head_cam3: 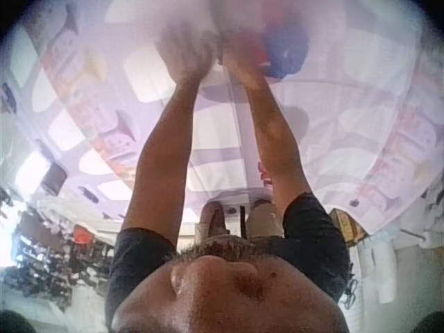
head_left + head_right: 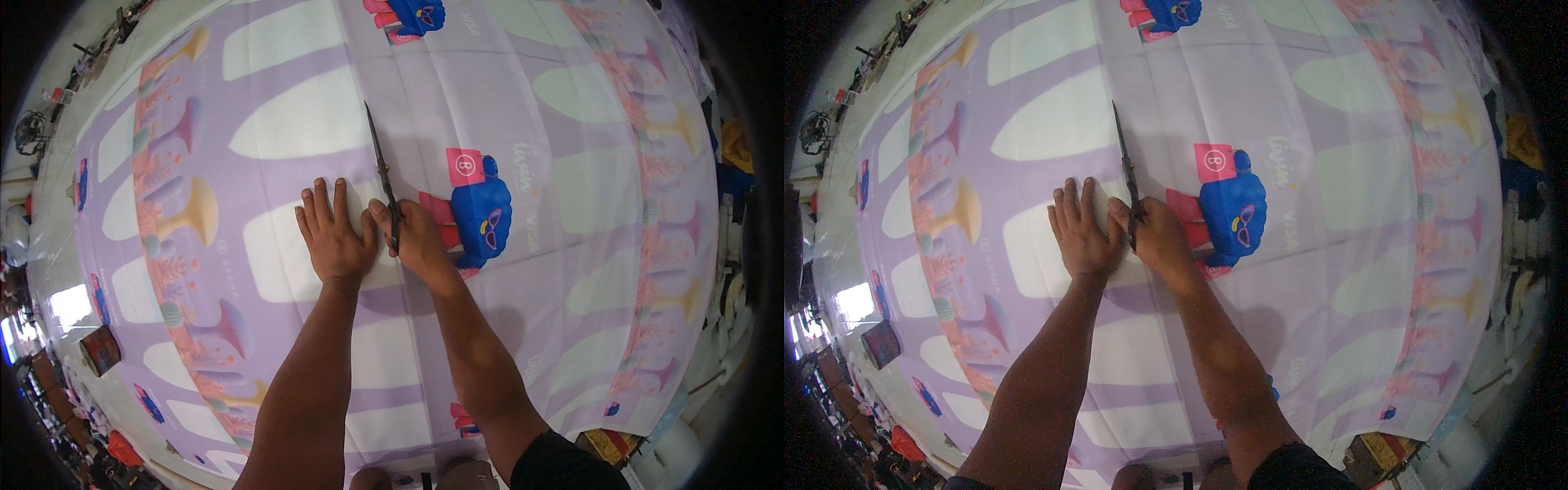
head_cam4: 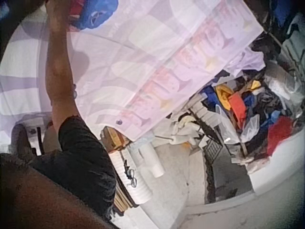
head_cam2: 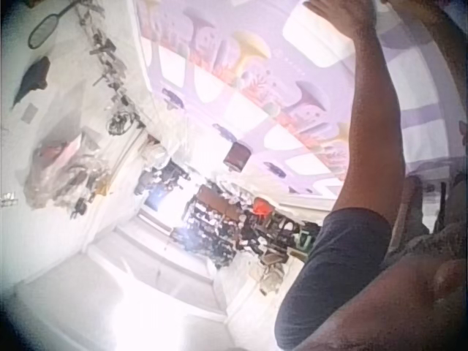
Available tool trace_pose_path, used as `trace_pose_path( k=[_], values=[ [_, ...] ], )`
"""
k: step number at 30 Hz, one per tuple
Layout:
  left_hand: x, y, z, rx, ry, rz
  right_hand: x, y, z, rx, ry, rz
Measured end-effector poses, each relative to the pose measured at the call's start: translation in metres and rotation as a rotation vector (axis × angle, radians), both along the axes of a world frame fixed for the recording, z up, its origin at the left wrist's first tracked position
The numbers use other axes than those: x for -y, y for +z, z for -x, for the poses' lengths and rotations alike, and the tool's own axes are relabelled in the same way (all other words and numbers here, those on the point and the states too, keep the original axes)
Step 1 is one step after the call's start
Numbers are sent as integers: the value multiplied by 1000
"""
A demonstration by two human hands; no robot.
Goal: The person uses a wooden pole to flatten a large printed fabric sheet on the floor, cuts along a vertical line with shears, and then uses a heavy metal weight and a plastic squeegee tool to smooth and align the fabric edge.
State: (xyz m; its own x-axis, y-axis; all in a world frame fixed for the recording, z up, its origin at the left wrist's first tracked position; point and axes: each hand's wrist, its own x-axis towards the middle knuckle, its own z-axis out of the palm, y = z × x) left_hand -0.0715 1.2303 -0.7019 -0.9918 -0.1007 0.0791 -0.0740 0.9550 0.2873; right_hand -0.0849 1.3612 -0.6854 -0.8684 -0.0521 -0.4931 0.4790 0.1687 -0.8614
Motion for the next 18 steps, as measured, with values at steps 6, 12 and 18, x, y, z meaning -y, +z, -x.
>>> trace_pose_path(
  k=[6,12,18],
  values=[
    [2,-1,0,1,-9,-3,-1,-2,1,-28,11,-18],
    [0,1,0,12,-11,-20,4,-3,40,-64,-6,-70],
    [2,3,1,16,-8,-7,12,7,83,15,-39,19]
  ],
)
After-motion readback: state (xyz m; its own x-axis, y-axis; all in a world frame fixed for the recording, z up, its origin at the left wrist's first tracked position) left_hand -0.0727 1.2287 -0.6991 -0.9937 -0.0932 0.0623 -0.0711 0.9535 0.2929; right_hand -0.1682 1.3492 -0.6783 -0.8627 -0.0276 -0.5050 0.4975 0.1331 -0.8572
